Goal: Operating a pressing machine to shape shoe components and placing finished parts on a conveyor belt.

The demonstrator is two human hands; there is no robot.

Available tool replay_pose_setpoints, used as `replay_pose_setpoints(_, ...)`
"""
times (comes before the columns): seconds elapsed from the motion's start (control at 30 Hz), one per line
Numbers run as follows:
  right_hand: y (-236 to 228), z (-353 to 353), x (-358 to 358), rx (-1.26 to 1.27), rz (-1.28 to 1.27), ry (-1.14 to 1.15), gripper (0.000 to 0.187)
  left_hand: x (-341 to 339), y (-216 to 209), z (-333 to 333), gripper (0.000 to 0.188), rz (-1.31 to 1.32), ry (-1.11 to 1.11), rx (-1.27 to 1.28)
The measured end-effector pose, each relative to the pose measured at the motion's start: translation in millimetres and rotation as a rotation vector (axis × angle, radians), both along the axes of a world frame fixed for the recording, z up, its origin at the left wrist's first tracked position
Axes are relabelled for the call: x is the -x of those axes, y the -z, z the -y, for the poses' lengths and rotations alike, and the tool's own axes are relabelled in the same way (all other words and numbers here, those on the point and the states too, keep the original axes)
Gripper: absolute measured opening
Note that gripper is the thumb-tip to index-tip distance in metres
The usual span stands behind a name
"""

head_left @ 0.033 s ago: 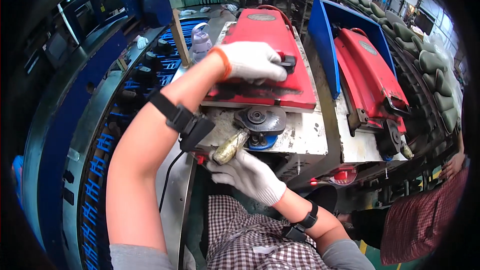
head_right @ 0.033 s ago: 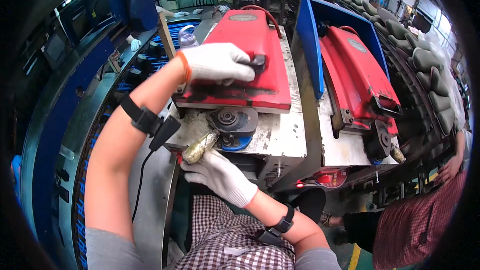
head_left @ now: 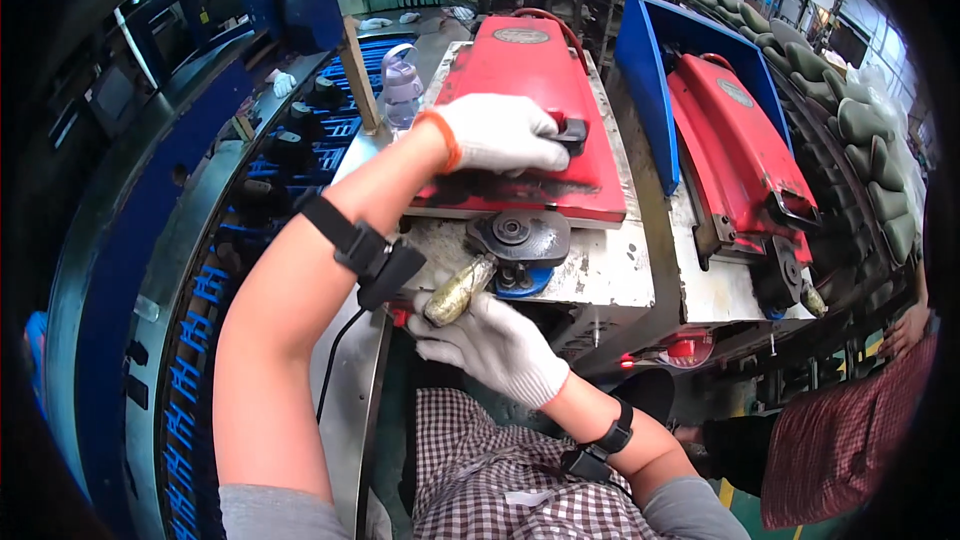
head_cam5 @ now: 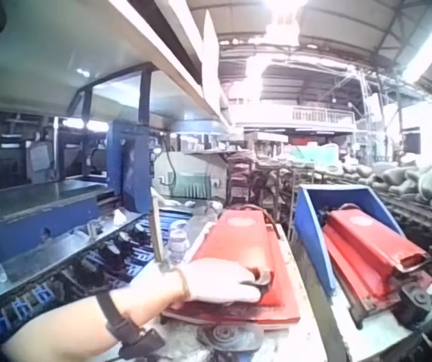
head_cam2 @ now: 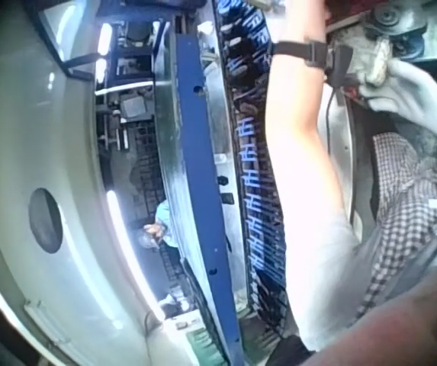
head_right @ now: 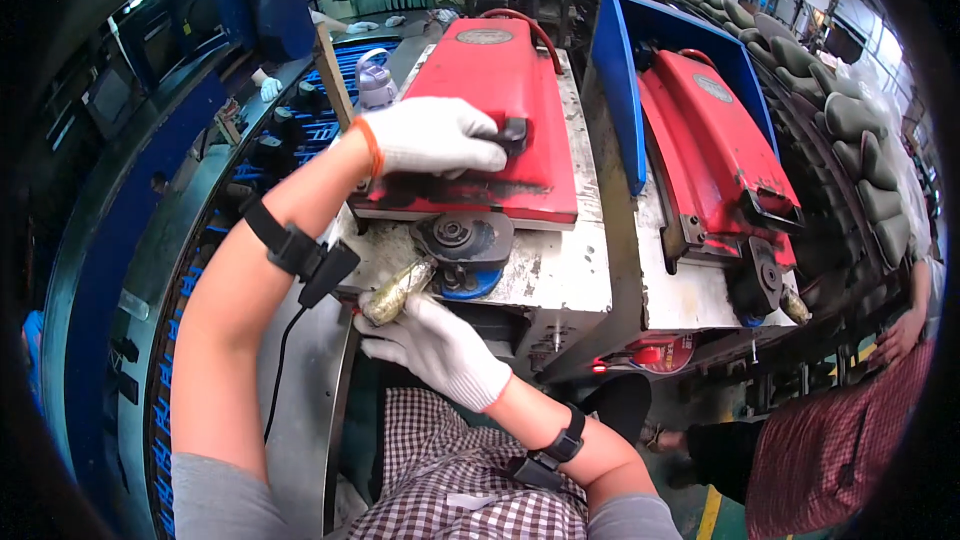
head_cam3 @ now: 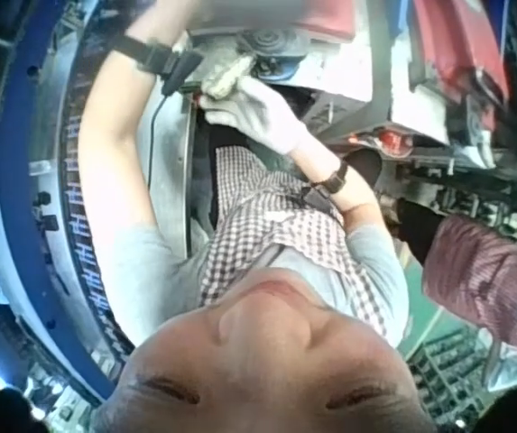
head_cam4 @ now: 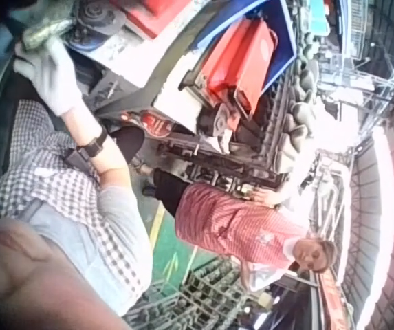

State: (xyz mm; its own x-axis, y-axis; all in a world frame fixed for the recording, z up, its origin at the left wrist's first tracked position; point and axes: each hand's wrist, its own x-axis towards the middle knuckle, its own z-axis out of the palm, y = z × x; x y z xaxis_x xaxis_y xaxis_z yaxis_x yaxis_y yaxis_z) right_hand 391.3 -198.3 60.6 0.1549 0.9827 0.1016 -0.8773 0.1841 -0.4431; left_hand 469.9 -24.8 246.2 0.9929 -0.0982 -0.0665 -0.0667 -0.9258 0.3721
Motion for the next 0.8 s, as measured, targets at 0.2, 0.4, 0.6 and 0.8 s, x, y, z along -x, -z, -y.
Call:
replay_pose_setpoints(0.2,-22,7,-2,0.005,-0.258,-0.061,0.049,5,30,6,0.048,0.165,-0.034,-0.157)
replay_pose_setpoints(0.4,-20,51,-20,0.042,-0.347,0.016,0.043,13,42,8,0.046,0.265,-0.029,-0.162)
replay_pose_setpoints(0.6,-56,185,-81,0.397,0.504,0.582,0.052,19,36,20,0.041,0.219,-0.190,-0.036)
replay_pose_setpoints(0.8,-81,327,-190,1.124,2.122,1.793,0.024,0,56,59,0.026,0.598,-0.251,0.578)
